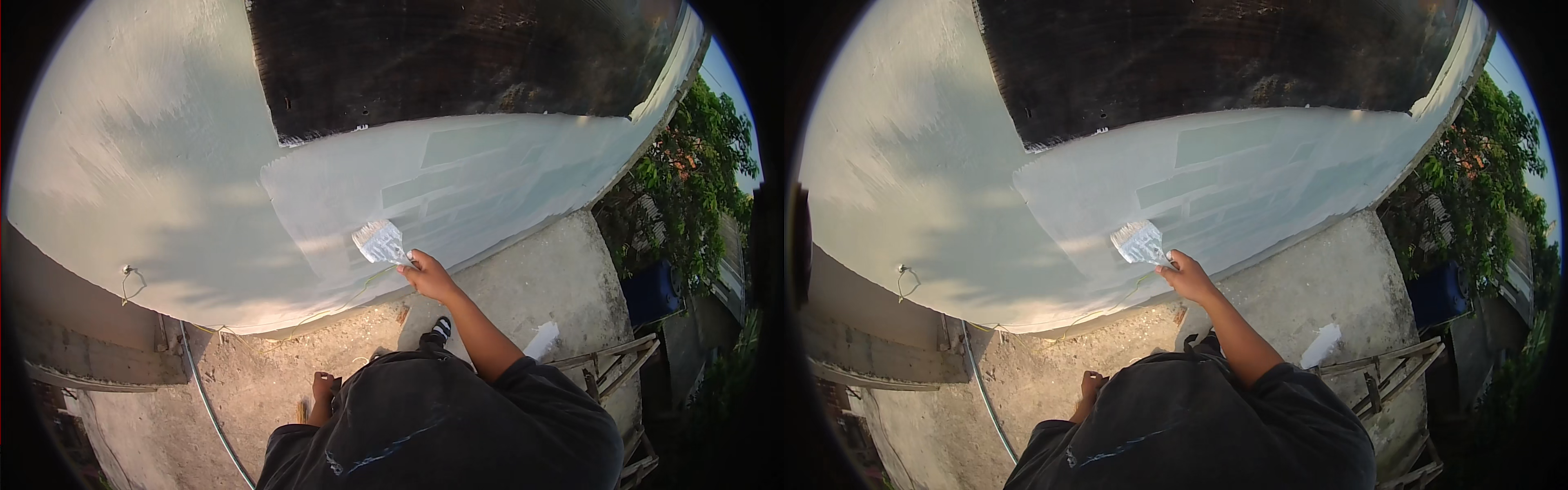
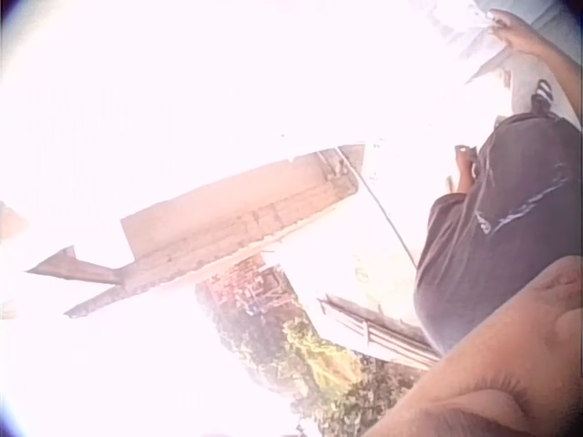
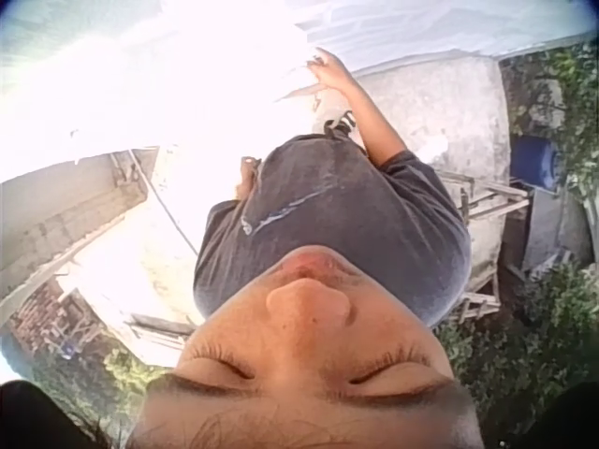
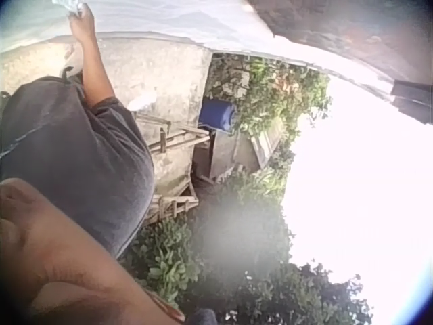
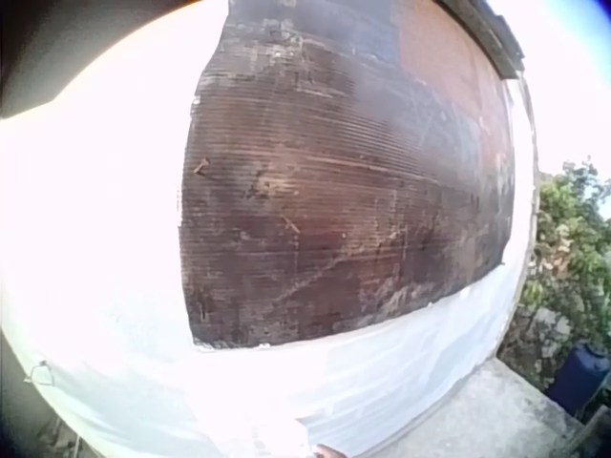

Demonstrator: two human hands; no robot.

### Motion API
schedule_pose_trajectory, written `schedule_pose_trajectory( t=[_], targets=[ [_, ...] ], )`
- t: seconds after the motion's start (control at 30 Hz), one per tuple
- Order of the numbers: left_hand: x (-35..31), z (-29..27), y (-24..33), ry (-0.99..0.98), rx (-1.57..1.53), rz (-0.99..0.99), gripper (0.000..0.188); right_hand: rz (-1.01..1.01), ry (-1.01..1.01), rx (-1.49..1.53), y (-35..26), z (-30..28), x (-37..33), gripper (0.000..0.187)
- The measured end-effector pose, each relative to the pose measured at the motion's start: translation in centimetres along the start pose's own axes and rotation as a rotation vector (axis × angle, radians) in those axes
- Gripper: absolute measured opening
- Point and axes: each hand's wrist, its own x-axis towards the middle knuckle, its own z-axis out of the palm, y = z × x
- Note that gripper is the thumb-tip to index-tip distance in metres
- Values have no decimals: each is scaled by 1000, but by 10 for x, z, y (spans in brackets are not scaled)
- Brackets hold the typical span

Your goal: Painting a wall with a brush.

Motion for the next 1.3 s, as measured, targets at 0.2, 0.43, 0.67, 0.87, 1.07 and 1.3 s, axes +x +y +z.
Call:
schedule_pose_trajectory(
  t=[0.2, 0.43, 0.67, 0.87, 1.07, 1.3],
  targets=[
    [3, 11, -34, -9, -141, 26, 31, 105, 157, 88, -2, -44, -22, 13],
    [3, 9, -16, -37, 21, -54, 30, -112, 95, -204, 11, -14, 2, 22],
    [18, 5, 26, 25, 42, 65, 29, -73, 226, -127, 25, -33, -4, 27],
    [15, 9, 9, -10, -5, 88, 30, -131, 193, -282, 0, -15, -2, 20],
    [8, 3, 5, -31, -6, 38, 32, -9, 287, -82, 31, -42, -2, 20],
    [8, 7, -10, -59, -8, 94, 32, -88, 263, -210, 14, -25, 1, 25]
  ],
)
